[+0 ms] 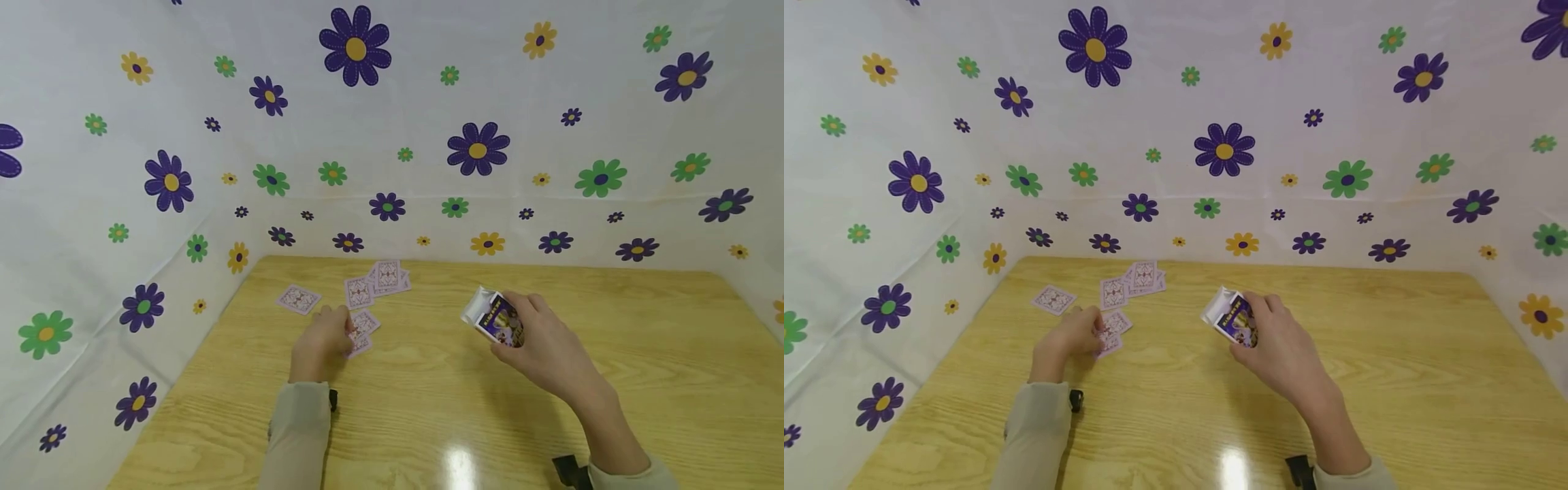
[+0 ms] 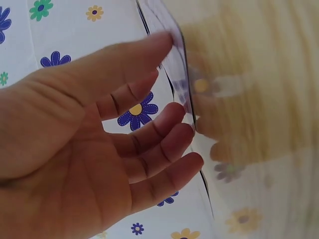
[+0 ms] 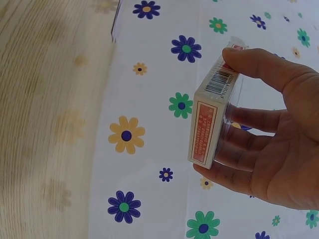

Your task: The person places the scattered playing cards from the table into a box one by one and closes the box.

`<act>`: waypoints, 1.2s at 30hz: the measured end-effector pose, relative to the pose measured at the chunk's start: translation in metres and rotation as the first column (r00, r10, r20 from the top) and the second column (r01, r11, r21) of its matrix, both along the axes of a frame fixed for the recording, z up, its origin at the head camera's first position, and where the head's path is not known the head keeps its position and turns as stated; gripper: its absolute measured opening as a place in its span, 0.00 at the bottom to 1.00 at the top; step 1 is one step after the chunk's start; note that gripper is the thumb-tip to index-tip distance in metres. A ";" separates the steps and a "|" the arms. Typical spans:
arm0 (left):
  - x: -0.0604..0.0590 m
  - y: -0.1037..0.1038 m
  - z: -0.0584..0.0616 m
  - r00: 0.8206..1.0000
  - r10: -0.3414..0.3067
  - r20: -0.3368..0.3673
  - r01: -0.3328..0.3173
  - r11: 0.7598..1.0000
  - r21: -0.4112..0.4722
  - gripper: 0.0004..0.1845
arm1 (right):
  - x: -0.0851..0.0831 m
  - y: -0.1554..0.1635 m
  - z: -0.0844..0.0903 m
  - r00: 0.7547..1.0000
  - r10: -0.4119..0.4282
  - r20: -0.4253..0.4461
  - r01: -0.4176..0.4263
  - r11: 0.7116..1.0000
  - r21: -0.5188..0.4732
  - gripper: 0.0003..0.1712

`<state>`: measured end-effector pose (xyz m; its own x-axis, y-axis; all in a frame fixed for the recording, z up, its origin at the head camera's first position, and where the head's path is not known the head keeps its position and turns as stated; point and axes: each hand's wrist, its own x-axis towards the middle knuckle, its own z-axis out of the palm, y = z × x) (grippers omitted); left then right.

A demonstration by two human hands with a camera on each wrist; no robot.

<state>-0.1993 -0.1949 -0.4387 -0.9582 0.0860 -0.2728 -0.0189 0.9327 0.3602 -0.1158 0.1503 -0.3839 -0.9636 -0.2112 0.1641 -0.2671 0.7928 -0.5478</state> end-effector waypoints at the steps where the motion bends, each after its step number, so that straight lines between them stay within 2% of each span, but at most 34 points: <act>1: 0.000 -0.001 0.001 1.000 0.009 0.009 -0.009 1.000 0.013 0.14 | 0.000 0.000 0.000 1.000 0.000 -0.003 0.000 1.000 0.002 0.44; 6: -0.001 -0.004 0.001 0.999 0.035 0.035 -0.037 0.998 0.051 0.21 | -0.001 -0.002 -0.001 1.000 -0.002 -0.016 0.002 1.000 0.009 0.44; 12: 0.000 -0.007 0.003 0.998 0.047 0.040 -0.050 0.996 0.069 0.26 | -0.004 -0.006 -0.006 1.000 0.007 -0.008 -0.007 1.000 0.007 0.44; 16: -0.004 -0.006 0.003 0.999 -0.001 0.032 -0.001 0.999 0.044 0.28 | -0.004 -0.006 -0.006 1.000 0.008 -0.004 -0.008 1.000 0.017 0.44; 21: -0.009 -0.004 0.001 0.998 -0.059 0.016 0.057 0.994 0.097 0.31 | -0.003 -0.004 -0.004 1.000 0.000 0.004 0.000 1.000 0.020 0.44; 24: -0.009 -0.004 0.000 0.999 -0.041 0.013 0.038 0.988 0.149 0.32 | -0.002 -0.003 -0.004 1.000 0.001 0.012 -0.001 1.000 0.015 0.45; 28: -0.007 -0.002 0.010 0.998 -0.032 -0.061 0.043 0.980 0.193 0.29 | -0.003 -0.002 -0.004 1.000 0.003 0.002 -0.003 1.000 0.014 0.44; 32: -0.003 0.005 0.027 0.987 -0.026 -0.161 0.069 0.961 0.268 0.27 | -0.003 -0.002 -0.003 1.000 0.007 -0.010 -0.007 1.000 0.015 0.44; 34: 0.000 0.010 0.034 0.981 -0.021 -0.193 0.085 0.939 0.333 0.26 | -0.003 -0.002 -0.003 1.000 0.007 -0.010 -0.007 1.000 0.019 0.44; 36: 0.001 0.015 0.039 0.976 -0.017 -0.216 0.108 0.904 0.414 0.26 | -0.003 -0.002 -0.003 1.000 0.004 -0.010 -0.004 1.000 0.026 0.44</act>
<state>-0.1979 -0.1795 -0.4000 -0.9775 0.2108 0.0012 0.1496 0.6897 0.7084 -0.1188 0.1486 -0.3864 -0.9610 -0.2193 0.1684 -0.2757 0.8056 -0.5244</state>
